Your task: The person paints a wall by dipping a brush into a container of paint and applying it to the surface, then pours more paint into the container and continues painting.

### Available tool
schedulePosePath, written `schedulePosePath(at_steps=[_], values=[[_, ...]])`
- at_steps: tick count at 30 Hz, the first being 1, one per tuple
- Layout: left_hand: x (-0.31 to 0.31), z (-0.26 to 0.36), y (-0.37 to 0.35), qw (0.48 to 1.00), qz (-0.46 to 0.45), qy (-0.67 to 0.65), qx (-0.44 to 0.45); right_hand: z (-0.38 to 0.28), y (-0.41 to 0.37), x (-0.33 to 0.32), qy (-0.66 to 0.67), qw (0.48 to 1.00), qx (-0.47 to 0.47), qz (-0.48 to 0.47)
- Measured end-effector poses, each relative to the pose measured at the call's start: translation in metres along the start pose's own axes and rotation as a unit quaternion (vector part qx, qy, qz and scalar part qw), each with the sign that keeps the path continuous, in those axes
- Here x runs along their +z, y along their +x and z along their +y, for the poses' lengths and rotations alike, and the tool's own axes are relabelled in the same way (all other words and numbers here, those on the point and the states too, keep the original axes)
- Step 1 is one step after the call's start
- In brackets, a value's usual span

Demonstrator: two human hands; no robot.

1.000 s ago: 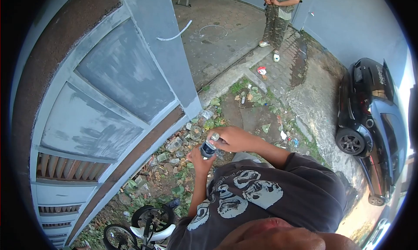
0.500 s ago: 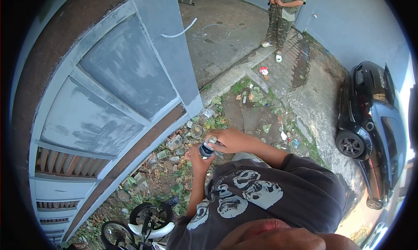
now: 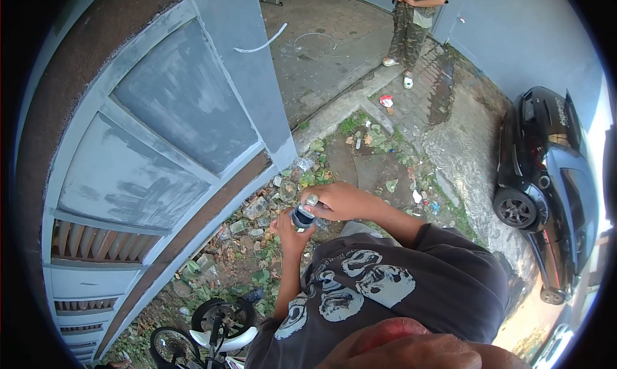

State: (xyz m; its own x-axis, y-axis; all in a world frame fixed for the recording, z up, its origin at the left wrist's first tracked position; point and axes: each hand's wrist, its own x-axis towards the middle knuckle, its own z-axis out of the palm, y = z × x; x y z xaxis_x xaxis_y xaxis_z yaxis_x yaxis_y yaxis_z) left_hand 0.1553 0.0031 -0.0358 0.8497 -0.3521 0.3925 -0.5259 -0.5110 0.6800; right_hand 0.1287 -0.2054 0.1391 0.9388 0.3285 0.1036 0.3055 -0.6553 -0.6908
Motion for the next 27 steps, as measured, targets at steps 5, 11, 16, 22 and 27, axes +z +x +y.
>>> schedulePosePath(at_steps=[5, 11, 16, 22, 27], values=[[0.003, -0.003, 0.001, 1.0, -0.01, 0.001, 0.022, 0.005, 0.0, 0.011, -0.001, 1.0, -0.019, 0.004], [0.0, -0.004, -0.004, 1.0, -0.013, 0.013, 0.013, 0.005, 0.001, 0.011, -0.011, 1.0, 0.005, -0.019], [-0.003, -0.008, -0.008, 0.999, -0.041, 0.003, -0.011, 0.006, 0.003, 0.014, -0.004, 1.0, 0.014, -0.024], [-0.01, -0.006, -0.006, 1.0, -0.005, 0.003, -0.004, -0.001, 0.009, 0.009, 0.009, 0.998, 0.038, -0.049], [-0.015, -0.004, -0.004, 1.0, 0.013, 0.0, -0.005, -0.002, 0.014, 0.011, 0.038, 0.999, 0.005, -0.016]])
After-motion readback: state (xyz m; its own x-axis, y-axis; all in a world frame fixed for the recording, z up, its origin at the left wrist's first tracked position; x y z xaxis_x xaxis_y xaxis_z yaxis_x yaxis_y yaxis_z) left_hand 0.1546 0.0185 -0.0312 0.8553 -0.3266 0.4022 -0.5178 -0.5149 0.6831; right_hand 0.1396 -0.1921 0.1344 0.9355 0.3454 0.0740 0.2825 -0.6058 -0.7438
